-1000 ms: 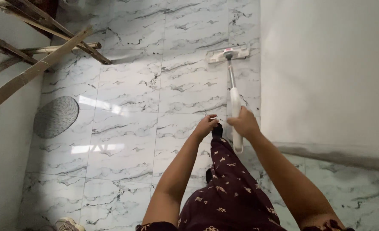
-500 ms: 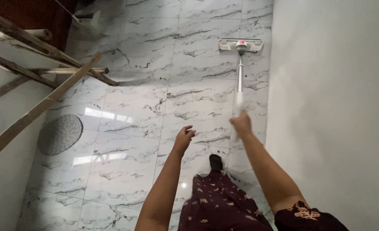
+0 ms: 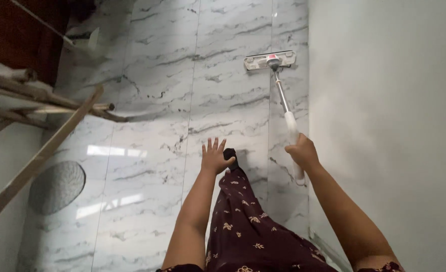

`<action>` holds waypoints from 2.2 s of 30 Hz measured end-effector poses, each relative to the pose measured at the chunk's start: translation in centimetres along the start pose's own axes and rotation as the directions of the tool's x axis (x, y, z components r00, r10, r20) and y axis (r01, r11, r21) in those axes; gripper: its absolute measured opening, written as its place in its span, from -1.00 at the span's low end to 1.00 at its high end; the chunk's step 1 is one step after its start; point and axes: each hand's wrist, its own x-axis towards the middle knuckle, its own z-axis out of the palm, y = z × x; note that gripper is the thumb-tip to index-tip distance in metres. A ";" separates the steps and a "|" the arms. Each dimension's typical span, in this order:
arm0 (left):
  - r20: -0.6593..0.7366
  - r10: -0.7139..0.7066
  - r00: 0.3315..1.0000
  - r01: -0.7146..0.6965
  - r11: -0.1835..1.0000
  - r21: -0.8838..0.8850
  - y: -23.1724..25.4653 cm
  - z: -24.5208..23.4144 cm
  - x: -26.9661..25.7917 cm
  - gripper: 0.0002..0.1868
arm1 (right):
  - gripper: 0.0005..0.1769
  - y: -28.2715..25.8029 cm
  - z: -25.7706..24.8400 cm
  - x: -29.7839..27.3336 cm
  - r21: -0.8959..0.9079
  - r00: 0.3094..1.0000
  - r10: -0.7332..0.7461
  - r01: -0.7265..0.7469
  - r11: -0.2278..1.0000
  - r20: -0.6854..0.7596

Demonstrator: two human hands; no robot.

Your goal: The recorder is mopping a marble floor using a spray mop.

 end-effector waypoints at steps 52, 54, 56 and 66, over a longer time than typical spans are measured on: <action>0.101 0.010 0.995 0.061 0.739 -0.671 -8.1 -28.1 58.4 -0.03 | -0.49 -20.5 -9.2 78.0 -0.172 0.963 0.008 -0.056 0.983 -0.270; 0.100 0.078 0.992 0.006 0.757 -0.654 -7.6 -28.4 59.7 -0.04 | -0.48 -19.0 -8.3 74.6 -0.217 0.963 0.025 -0.086 0.973 -0.269; 0.077 0.166 0.983 -0.073 0.746 -0.662 -6.2 -29.6 60.6 -0.04 | -0.45 -20.5 -8.0 69.5 -0.183 0.961 0.098 -0.148 0.972 -0.257; 0.045 0.604 0.796 -0.391 0.570 -0.723 -0.8 -28.9 54.2 -0.04 | -0.25 -17.2 3.1 48.9 -0.054 0.919 0.296 -0.320 0.946 -0.261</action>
